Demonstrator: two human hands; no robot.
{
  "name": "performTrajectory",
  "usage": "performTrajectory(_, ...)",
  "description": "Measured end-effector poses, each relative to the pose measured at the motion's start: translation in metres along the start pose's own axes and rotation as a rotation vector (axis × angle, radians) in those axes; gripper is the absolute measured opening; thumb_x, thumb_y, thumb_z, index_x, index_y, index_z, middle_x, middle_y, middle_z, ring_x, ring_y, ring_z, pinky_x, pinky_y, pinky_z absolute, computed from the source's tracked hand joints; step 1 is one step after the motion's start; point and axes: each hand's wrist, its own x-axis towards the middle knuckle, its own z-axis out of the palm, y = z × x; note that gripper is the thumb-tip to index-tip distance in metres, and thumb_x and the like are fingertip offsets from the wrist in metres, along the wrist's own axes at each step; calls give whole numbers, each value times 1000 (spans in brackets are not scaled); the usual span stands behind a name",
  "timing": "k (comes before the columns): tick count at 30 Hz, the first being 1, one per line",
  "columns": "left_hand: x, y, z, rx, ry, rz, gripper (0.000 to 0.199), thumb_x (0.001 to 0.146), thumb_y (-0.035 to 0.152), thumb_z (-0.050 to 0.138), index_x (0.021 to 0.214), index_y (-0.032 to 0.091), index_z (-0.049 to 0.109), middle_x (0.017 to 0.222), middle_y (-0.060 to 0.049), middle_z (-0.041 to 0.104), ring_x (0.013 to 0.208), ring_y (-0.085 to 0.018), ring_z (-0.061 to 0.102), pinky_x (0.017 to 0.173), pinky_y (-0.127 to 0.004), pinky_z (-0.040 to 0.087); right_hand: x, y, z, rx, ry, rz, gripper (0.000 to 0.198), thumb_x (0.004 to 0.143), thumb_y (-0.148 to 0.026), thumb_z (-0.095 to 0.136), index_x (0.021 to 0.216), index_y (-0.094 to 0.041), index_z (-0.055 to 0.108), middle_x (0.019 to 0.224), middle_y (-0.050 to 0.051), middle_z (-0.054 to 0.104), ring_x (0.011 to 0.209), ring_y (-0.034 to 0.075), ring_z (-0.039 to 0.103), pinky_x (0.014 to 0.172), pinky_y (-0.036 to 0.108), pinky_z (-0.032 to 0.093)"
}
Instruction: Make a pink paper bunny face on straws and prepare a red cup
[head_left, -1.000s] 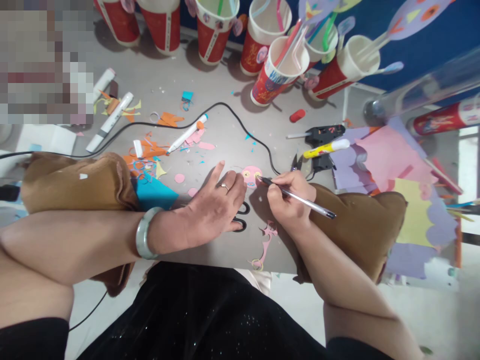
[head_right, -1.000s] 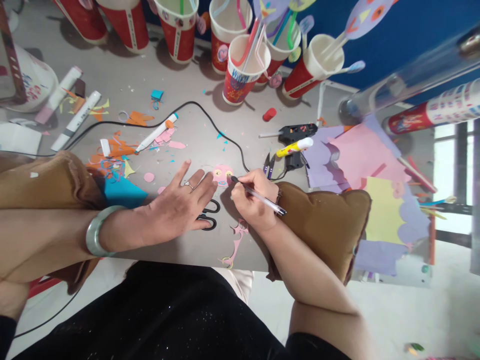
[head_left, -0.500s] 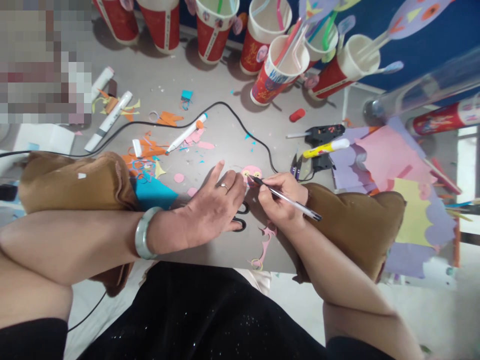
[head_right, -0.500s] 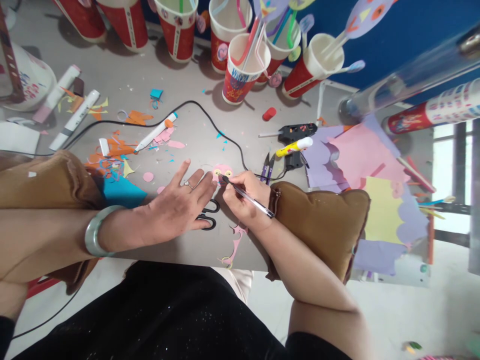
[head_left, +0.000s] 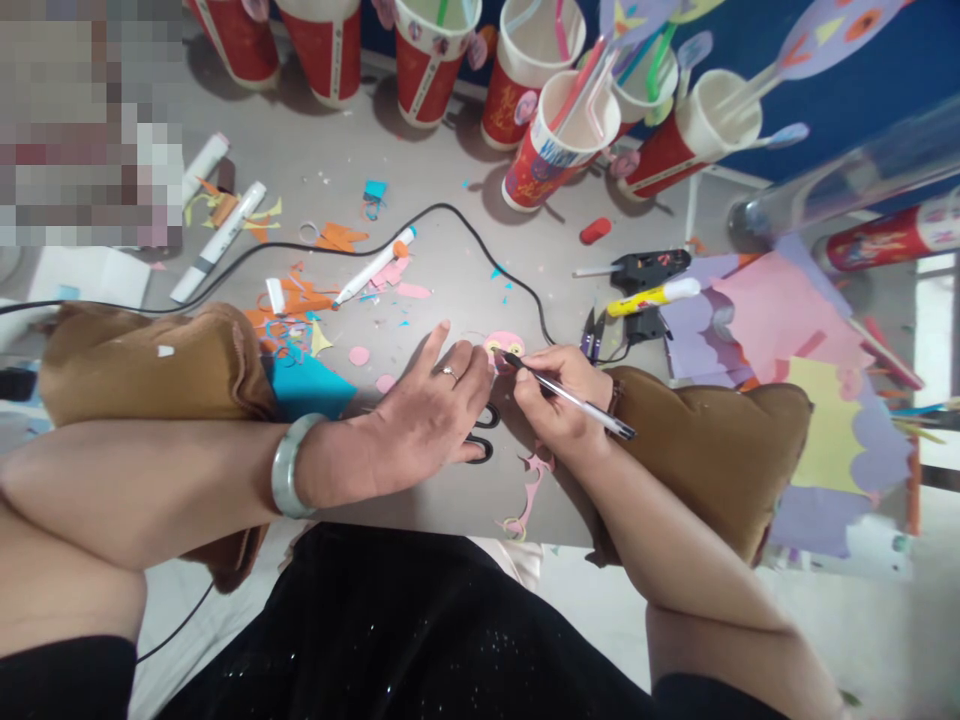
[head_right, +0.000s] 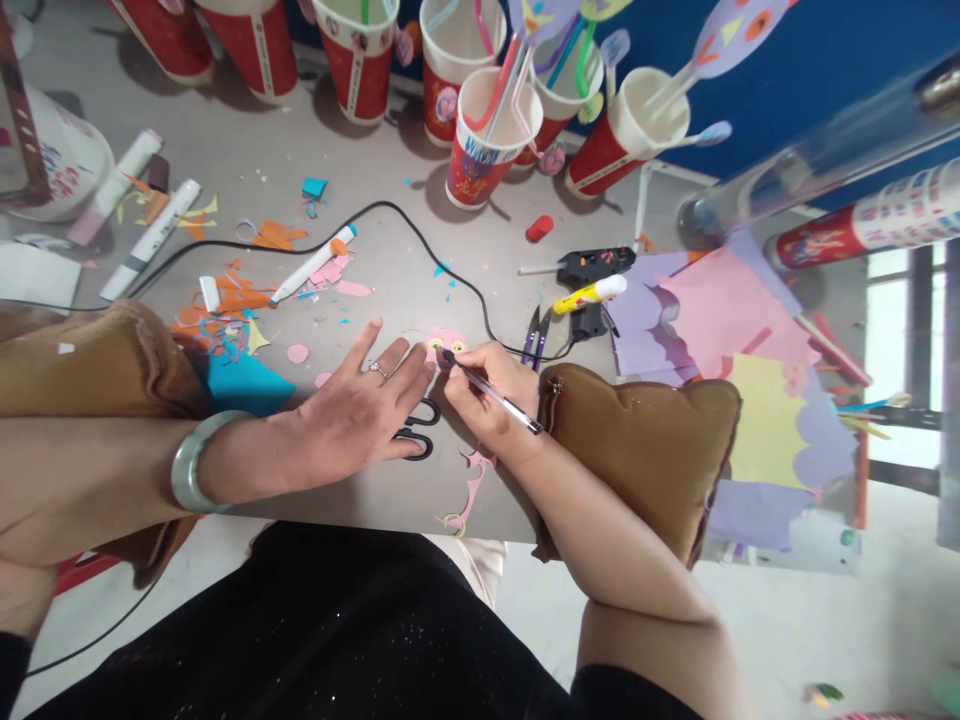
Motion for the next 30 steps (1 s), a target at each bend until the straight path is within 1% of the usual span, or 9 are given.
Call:
performTrajectory(4, 0, 0, 2, 8, 23, 2, 89, 94, 59, 64, 149, -9, 47, 147, -30, 56, 132, -41, 53, 122, -68, 34, 0, 0, 0, 27, -3, -16, 10, 92, -35, 62, 90, -25, 65, 76, 0, 75, 63, 18, 70, 59, 29, 56)
performTrajectory(8, 0, 0, 1, 1, 14, 3, 87, 94, 59, 64, 149, -8, 48, 148, -31, 55, 134, -40, 53, 123, -67, 32, -1, 1, 0, 10, -22, 4, 11, 91, -36, 60, 89, -26, 65, 76, 1, 75, 64, 19, 70, 59, 30, 57)
performTrajectory(12, 0, 0, -2, 10, -12, -15, 88, 93, 60, 64, 150, -5, 49, 149, -29, 55, 132, -40, 55, 123, -64, 34, -2, 3, 0, -26, 18, 21, 16, 91, -40, 59, 88, -26, 64, 75, 1, 74, 63, 19, 69, 58, 30, 56)
performTrajectory(15, 0, -1, -2, 8, -12, -11, 87, 94, 60, 63, 151, -5, 48, 149, -30, 55, 133, -40, 54, 123, -64, 35, -1, 2, 0, -32, 40, 16, 15, 91, -39, 59, 87, -26, 64, 73, 0, 73, 61, 18, 69, 57, 30, 55)
performTrajectory(18, 0, -1, -3, 17, -11, 5, 89, 95, 61, 62, 151, -7, 47, 148, -30, 55, 132, -40, 54, 122, -65, 35, -1, 2, 0, -22, 31, 12, 13, 90, -37, 60, 87, -26, 64, 72, 0, 73, 61, 18, 69, 58, 30, 55)
performTrajectory(22, 0, -1, -5, 15, -17, -8, 91, 95, 60, 63, 151, -8, 45, 149, -30, 55, 133, -39, 54, 123, -64, 35, -1, 1, 0, 1, 13, 22, 10, 90, -35, 61, 90, -26, 63, 75, 0, 74, 63, 18, 70, 61, 30, 57)
performTrajectory(27, 0, 0, -5, 45, -22, -1, 85, 97, 60, 60, 151, -3, 48, 149, -27, 56, 132, -38, 55, 123, -61, 37, 0, 0, 0, -17, -4, 26, 12, 91, -38, 60, 89, -26, 62, 75, 0, 74, 62, 19, 69, 58, 30, 56)
performTrajectory(30, 0, 0, -5, 40, -22, -11, 90, 95, 63, 61, 151, -6, 47, 148, -28, 56, 132, -40, 56, 121, -63, 38, 1, -1, -1, -12, 9, 17, 10, 90, -36, 60, 87, -26, 61, 73, 0, 74, 61, 18, 69, 57, 30, 55)
